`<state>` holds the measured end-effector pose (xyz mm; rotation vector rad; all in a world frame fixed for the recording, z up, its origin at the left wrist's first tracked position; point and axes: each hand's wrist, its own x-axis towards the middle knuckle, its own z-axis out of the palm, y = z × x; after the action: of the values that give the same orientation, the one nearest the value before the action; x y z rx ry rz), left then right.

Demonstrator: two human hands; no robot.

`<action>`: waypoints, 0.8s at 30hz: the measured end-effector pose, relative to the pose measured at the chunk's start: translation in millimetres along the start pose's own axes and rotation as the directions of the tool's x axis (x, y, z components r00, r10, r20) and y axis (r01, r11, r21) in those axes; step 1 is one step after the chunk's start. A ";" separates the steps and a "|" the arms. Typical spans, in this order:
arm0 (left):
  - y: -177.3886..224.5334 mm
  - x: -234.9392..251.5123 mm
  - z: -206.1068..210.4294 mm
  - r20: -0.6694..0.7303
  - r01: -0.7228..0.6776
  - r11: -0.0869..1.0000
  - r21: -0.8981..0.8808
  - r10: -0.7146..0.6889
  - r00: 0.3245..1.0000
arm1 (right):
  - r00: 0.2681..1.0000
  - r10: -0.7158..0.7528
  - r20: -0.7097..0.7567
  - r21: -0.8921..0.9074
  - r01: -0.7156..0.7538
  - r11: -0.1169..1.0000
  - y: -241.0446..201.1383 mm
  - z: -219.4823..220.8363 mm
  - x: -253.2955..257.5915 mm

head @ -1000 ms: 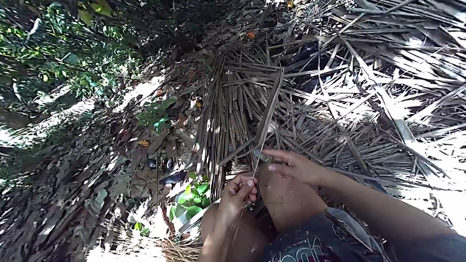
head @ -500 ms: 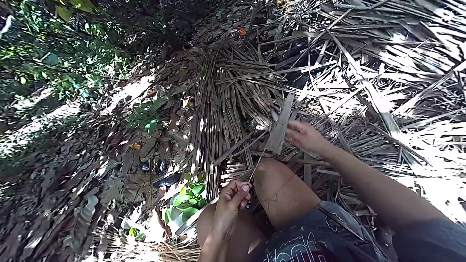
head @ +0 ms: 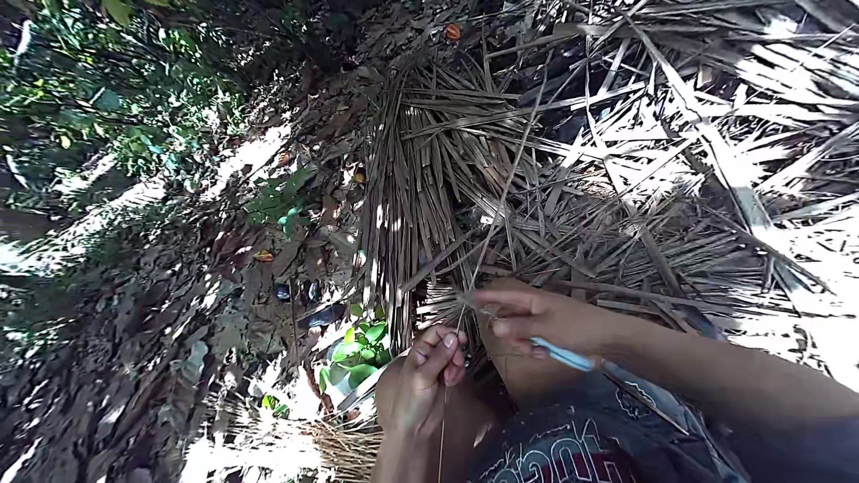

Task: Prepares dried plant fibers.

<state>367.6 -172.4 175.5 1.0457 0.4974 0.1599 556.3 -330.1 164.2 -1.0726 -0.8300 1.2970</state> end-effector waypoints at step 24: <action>-29.8 -54.2 -52.7 -0.025 0.024 1.000 -0.011 -0.024 0.999 | 0.923 -0.161 -0.349 0.147 0.224 0.963 -24.1 -38.0 25.5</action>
<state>292.3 -165.2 145.9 1.0281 0.5314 0.1545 603.0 -309.4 172.5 -0.9990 -0.5322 0.9691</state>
